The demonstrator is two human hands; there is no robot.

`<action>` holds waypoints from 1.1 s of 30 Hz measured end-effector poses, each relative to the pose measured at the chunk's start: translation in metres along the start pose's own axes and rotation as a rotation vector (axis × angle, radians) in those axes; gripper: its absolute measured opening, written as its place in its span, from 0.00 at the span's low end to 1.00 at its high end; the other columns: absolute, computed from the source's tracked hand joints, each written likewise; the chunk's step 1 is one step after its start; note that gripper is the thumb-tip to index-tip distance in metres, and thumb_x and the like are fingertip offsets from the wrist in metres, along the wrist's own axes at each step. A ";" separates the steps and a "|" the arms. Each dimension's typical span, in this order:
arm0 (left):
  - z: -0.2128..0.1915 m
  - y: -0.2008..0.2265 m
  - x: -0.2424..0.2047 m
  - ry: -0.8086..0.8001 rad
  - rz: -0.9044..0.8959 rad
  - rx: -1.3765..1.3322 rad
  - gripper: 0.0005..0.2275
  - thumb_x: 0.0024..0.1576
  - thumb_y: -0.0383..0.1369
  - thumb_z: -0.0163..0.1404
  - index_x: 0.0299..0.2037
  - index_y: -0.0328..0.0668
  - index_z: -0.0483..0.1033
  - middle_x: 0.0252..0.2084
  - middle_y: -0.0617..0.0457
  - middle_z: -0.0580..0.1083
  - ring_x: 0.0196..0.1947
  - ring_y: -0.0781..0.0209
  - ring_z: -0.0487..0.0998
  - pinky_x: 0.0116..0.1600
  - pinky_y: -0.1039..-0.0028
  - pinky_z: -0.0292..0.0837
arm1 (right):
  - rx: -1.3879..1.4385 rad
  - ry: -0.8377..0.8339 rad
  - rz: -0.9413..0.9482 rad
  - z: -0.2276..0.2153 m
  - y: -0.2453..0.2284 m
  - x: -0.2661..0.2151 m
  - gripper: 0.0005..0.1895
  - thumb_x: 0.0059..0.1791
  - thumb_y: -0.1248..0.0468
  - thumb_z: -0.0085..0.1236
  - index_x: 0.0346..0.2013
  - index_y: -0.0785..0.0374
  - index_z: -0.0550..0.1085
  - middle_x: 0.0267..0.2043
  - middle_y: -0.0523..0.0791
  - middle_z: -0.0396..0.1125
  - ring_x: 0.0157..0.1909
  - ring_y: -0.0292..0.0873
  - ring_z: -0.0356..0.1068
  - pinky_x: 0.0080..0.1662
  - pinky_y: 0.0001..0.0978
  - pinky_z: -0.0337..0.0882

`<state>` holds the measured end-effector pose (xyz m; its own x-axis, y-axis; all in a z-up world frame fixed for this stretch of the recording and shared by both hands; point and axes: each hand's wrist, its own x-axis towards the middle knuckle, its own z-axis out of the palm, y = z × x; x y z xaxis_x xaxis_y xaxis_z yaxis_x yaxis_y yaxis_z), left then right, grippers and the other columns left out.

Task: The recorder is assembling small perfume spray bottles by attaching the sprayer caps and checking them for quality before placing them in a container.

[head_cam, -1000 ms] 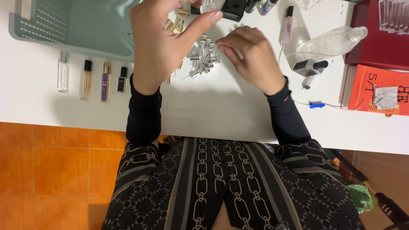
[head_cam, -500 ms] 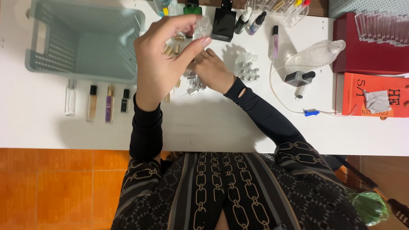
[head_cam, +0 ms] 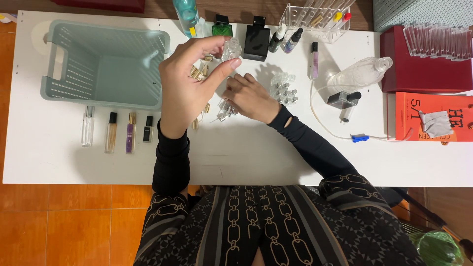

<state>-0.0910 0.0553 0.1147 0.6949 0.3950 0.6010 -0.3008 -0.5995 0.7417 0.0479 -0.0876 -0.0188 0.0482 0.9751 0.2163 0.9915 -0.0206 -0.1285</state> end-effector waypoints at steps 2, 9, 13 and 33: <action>0.001 -0.001 0.000 0.000 0.007 -0.001 0.14 0.61 0.28 0.67 0.53 0.37 0.79 0.44 0.51 0.80 0.44 0.63 0.82 0.51 0.74 0.77 | 0.018 -0.008 0.013 -0.006 -0.001 0.002 0.10 0.45 0.61 0.64 0.40 0.56 0.78 0.46 0.44 0.66 0.54 0.46 0.65 0.53 0.41 0.62; 0.005 0.001 0.001 -0.020 -0.020 -0.026 0.14 0.60 0.28 0.67 0.53 0.37 0.79 0.43 0.50 0.80 0.43 0.64 0.82 0.49 0.75 0.77 | -0.047 0.070 -0.014 0.034 0.010 0.015 0.12 0.48 0.61 0.58 0.45 0.56 0.80 0.49 0.45 0.70 0.60 0.47 0.64 0.60 0.45 0.62; 0.006 0.001 0.001 -0.020 -0.018 -0.034 0.13 0.61 0.28 0.66 0.53 0.37 0.79 0.44 0.50 0.80 0.44 0.64 0.83 0.50 0.75 0.78 | -0.124 -0.011 -0.016 0.038 0.014 0.020 0.14 0.45 0.62 0.55 0.44 0.55 0.81 0.52 0.45 0.70 0.63 0.48 0.63 0.60 0.45 0.61; 0.002 0.001 0.002 -0.013 -0.015 -0.004 0.13 0.60 0.28 0.66 0.52 0.37 0.79 0.43 0.51 0.81 0.44 0.65 0.82 0.51 0.75 0.77 | 0.100 0.036 -0.145 0.005 -0.051 0.005 0.13 0.52 0.64 0.52 0.48 0.66 0.74 0.46 0.48 0.68 0.50 0.47 0.67 0.53 0.41 0.61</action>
<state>-0.0887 0.0541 0.1164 0.7076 0.3953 0.5857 -0.2925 -0.5908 0.7520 -0.0029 -0.0803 -0.0162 -0.0886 0.9576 0.2743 0.9715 0.1438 -0.1882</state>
